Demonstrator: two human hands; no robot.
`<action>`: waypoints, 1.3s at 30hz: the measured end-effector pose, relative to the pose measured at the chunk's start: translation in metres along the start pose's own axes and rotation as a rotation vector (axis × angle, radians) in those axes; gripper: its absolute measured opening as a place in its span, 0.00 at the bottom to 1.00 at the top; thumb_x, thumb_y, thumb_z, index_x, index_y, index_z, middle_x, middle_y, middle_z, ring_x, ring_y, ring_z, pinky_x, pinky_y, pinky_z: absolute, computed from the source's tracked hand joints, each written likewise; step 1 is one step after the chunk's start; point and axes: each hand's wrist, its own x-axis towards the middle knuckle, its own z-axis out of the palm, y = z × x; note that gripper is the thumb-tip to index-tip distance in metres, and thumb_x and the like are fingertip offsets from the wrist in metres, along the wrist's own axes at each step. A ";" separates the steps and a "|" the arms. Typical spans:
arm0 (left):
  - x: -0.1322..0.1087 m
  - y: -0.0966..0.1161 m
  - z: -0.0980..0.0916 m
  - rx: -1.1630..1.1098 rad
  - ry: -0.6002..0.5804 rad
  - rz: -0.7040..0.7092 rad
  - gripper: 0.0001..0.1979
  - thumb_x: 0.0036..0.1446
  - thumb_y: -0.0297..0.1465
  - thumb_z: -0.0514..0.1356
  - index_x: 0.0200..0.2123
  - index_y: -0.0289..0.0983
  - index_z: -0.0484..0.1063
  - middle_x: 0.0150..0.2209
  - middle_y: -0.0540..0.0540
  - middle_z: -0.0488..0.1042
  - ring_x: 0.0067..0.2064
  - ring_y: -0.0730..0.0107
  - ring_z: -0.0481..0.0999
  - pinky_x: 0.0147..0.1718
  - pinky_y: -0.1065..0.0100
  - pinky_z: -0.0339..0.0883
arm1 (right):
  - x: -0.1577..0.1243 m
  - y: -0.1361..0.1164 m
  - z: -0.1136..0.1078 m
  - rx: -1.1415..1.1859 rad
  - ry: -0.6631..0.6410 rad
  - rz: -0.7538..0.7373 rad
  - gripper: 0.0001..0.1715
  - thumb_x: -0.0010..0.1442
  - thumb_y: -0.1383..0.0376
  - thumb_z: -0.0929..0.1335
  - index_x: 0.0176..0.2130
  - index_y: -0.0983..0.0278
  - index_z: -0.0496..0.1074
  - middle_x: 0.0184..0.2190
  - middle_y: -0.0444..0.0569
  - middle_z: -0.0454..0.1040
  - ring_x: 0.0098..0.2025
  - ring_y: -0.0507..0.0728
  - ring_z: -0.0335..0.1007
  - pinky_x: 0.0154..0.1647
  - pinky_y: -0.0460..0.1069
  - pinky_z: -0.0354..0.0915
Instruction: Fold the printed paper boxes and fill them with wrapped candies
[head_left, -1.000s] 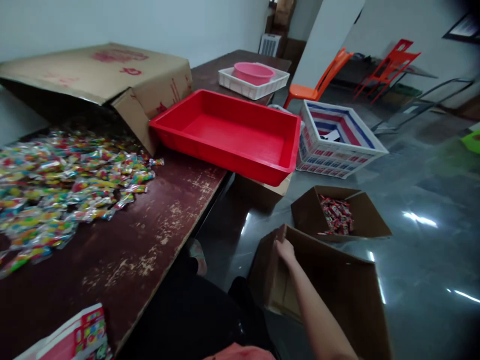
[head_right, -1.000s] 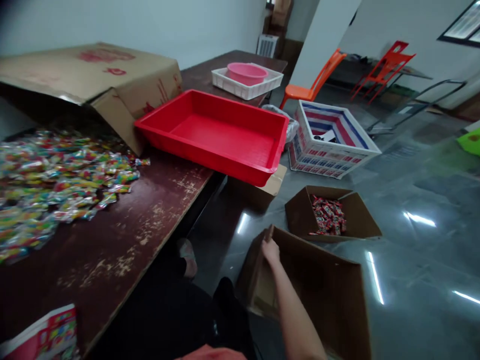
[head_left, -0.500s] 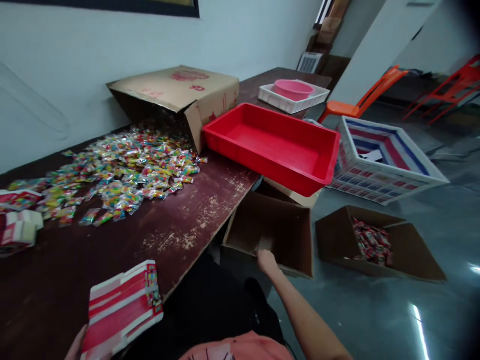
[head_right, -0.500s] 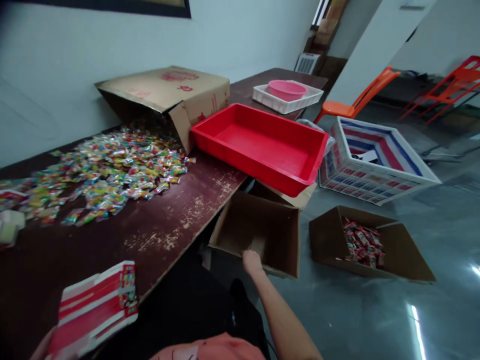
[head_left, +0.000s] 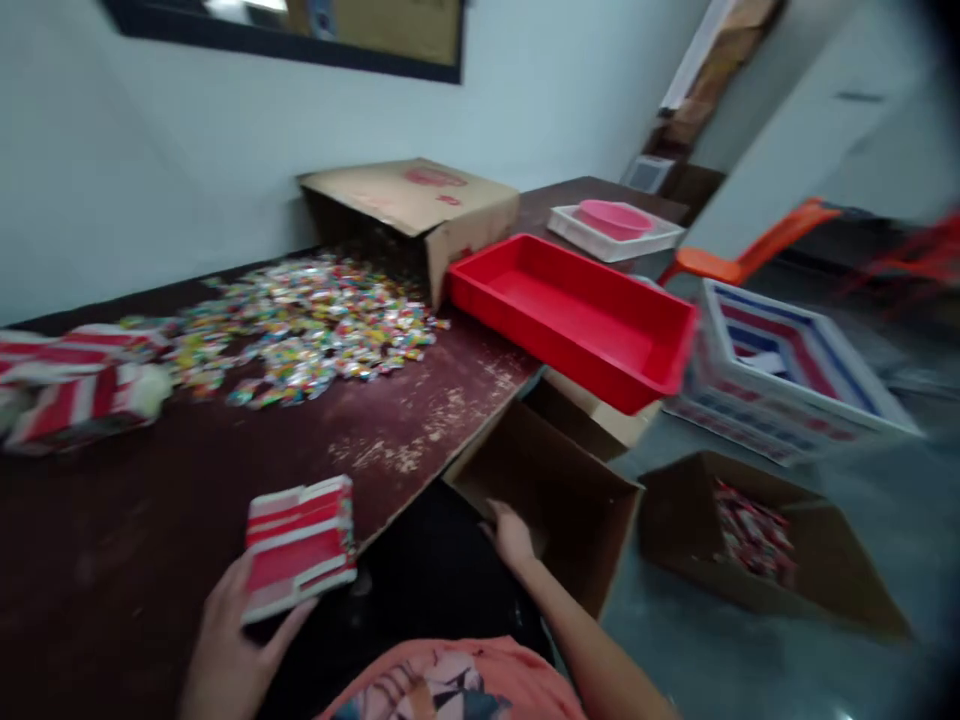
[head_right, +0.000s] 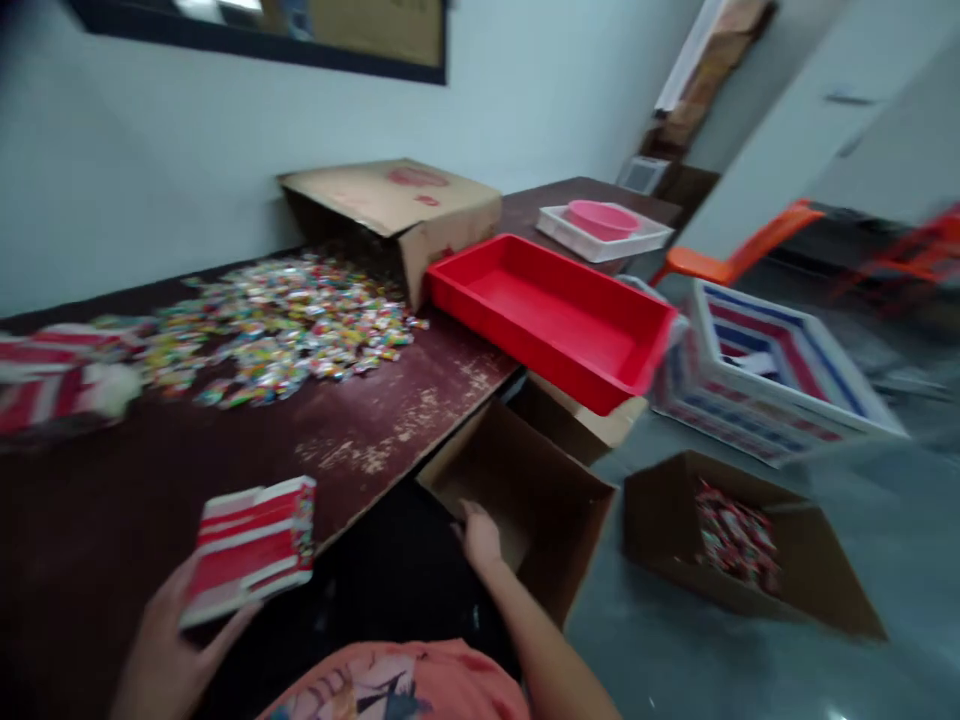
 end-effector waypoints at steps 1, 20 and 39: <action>-0.001 0.005 -0.001 -0.053 0.020 0.036 0.38 0.51 0.50 0.58 0.62 0.52 0.50 0.61 0.50 0.60 0.60 0.54 0.63 0.59 0.51 0.59 | -0.001 -0.002 -0.005 0.024 0.045 -0.063 0.22 0.64 0.66 0.62 0.57 0.67 0.65 0.56 0.59 0.68 0.57 0.61 0.65 0.57 0.55 0.63; -0.028 -0.005 -0.012 -0.438 -0.010 -0.043 0.47 0.43 0.35 0.70 0.62 0.40 0.48 0.62 0.36 0.56 0.63 0.51 0.57 0.61 0.49 0.52 | -0.026 -0.193 0.001 0.579 -0.128 -0.847 0.44 0.59 0.64 0.67 0.66 0.60 0.42 0.65 0.56 0.49 0.67 0.63 0.45 0.66 0.62 0.49; -0.017 -0.023 -0.022 -0.470 -0.114 0.023 0.46 0.34 0.39 0.73 0.53 0.39 0.52 0.52 0.40 0.62 0.54 0.53 0.66 0.54 0.54 0.61 | -0.004 -0.198 -0.024 0.596 -0.261 -0.966 0.41 0.49 0.60 0.73 0.57 0.62 0.54 0.54 0.57 0.61 0.56 0.64 0.61 0.58 0.59 0.60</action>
